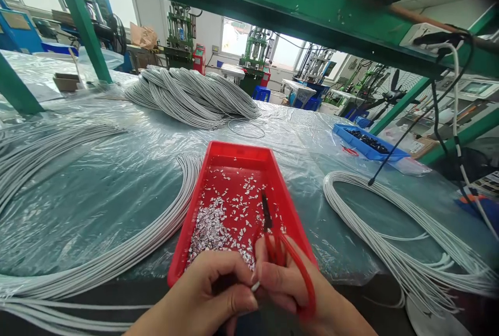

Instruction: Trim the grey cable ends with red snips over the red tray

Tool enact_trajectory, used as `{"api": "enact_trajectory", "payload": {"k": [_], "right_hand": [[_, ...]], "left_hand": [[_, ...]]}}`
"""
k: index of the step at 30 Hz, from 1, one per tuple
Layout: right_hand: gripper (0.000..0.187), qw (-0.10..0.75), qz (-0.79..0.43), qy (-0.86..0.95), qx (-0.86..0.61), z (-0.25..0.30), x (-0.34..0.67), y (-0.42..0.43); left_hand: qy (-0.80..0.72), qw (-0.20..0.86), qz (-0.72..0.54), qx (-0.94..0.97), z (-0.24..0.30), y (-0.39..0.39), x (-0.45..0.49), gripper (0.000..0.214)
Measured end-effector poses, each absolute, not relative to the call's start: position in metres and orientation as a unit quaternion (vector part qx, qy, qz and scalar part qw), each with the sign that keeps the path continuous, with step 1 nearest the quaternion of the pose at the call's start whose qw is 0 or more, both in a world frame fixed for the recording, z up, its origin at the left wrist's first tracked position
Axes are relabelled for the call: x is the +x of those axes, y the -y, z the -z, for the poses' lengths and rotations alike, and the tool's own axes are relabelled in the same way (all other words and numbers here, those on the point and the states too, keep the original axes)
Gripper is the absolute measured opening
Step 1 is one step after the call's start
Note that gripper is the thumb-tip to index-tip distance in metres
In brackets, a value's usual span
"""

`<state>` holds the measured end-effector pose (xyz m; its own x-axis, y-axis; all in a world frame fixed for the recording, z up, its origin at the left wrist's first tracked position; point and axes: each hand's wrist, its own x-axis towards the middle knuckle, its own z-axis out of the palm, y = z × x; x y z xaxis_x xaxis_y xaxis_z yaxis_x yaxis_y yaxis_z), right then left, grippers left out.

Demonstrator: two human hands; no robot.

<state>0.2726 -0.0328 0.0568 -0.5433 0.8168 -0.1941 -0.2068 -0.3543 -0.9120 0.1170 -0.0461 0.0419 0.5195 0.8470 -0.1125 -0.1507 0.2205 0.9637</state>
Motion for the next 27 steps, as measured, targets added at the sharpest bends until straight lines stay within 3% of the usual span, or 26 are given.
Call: {"api": "enact_trajectory", "payload": {"k": [3,8,12,15,18,24,25,27], "right_hand": [[0.042,0.335,-0.762,0.446,-0.329,-0.054,0.272,0.03],[0.032,0.407,-0.631,0.523,-0.404,-0.067,0.277,0.035],[0.033,0.395,-0.618,0.543,-0.409,-0.065,0.272,0.034],[0.041,0.393,-0.616,0.547,-0.407,-0.06,0.271,0.024],[0.038,0.424,-0.533,0.575,-0.453,-0.064,0.28,0.012],[0.013,0.334,-0.381,0.705,-0.497,-0.064,0.299,-0.003],[0.013,0.324,-0.37,0.714,-0.497,-0.061,0.299,-0.004],[0.031,0.303,-0.371,0.725,-0.496,-0.056,0.299,-0.005]], "left_hand": [[-0.355,0.623,-0.373,0.589,-0.049,0.043,0.116,0.014],[-0.391,0.694,-0.372,0.477,-0.044,0.04,0.122,0.025],[-0.397,0.621,-0.44,0.513,-0.04,0.038,0.123,0.026],[-0.342,0.701,-0.422,0.462,-0.041,0.038,0.121,0.03],[-0.33,0.747,-0.419,0.396,-0.043,0.038,0.119,0.037],[-0.366,0.707,-0.484,0.363,-0.044,0.037,0.121,0.028],[-0.37,0.699,-0.497,0.358,-0.043,0.037,0.123,0.027],[-0.381,0.679,-0.524,0.345,-0.04,0.037,0.124,0.026]]}}
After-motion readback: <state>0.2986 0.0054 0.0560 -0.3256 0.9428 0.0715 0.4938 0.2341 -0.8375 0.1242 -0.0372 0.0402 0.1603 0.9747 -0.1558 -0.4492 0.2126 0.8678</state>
